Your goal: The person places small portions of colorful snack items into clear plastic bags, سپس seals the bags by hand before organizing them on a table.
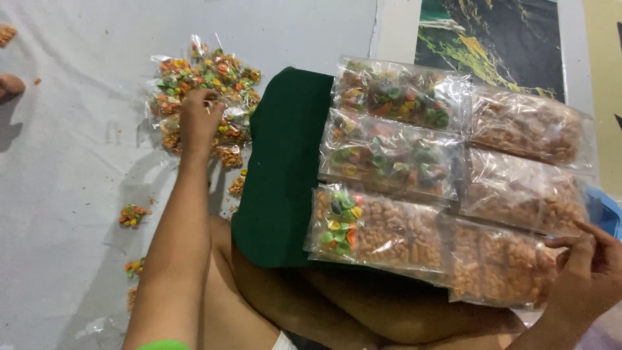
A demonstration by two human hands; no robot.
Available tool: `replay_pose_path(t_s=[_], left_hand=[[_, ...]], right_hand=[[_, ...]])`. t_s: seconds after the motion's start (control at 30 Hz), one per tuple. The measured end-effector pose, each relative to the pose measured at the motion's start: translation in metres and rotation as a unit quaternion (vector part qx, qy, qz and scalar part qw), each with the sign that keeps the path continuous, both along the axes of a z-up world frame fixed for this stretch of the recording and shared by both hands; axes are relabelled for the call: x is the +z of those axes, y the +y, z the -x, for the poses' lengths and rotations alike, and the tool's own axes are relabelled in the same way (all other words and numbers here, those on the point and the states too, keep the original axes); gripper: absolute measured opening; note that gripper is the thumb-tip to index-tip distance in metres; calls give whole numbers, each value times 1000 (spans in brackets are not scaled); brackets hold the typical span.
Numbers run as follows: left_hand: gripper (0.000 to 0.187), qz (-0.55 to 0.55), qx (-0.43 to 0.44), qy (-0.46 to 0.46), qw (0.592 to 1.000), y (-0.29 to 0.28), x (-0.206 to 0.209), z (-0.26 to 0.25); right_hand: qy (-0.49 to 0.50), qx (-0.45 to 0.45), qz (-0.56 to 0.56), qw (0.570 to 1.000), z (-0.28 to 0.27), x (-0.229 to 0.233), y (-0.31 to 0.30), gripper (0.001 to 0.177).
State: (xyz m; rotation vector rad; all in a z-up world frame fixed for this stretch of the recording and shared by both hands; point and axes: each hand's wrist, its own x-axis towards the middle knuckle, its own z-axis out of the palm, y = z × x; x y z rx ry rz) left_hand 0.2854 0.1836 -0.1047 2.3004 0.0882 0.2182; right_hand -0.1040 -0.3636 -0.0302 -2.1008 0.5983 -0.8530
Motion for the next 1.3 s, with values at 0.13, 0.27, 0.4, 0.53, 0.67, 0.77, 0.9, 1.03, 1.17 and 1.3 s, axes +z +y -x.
replay_pose_path(t_s=[0.13,0.27,0.4,0.53,0.67,0.77,0.9,1.03,1.17,1.3], left_hand=[[57,-261,-116,-26,958,-13,-42,-23],[69,-299,-113,100,942,-12,-58,-33],[48,-304,-107,12,946,-9,-68,-31],[16,-315,-74,-87,942,13,-110,-45],[52,-332,-89,-16,939,3,-87,-37],[48,-317,-103,-26,942,-2,-81,-26],[31,-269,-89,-60,957,-11,-69,-16],[6,-292,-52,-128,946,-9,-73,-20],[11,-282,-54,-235,928,11,-105,-59],[8,-224,-69,-265,935,-19,-23,-31]], right_hand=[[19,-8,37,999,0,0,3,22],[19,-22,44,999,3,-17,-10,21],[41,-16,109,993,-1,-7,0,24],[42,-17,56,997,2,-10,-5,21],[18,-12,31,999,-3,2,8,21],[38,-9,85,996,-7,16,17,24],[40,-15,73,996,-4,12,16,23],[40,-12,88,995,-3,9,13,23],[49,-9,116,992,-5,17,18,25],[36,-8,113,993,-4,15,16,23]])
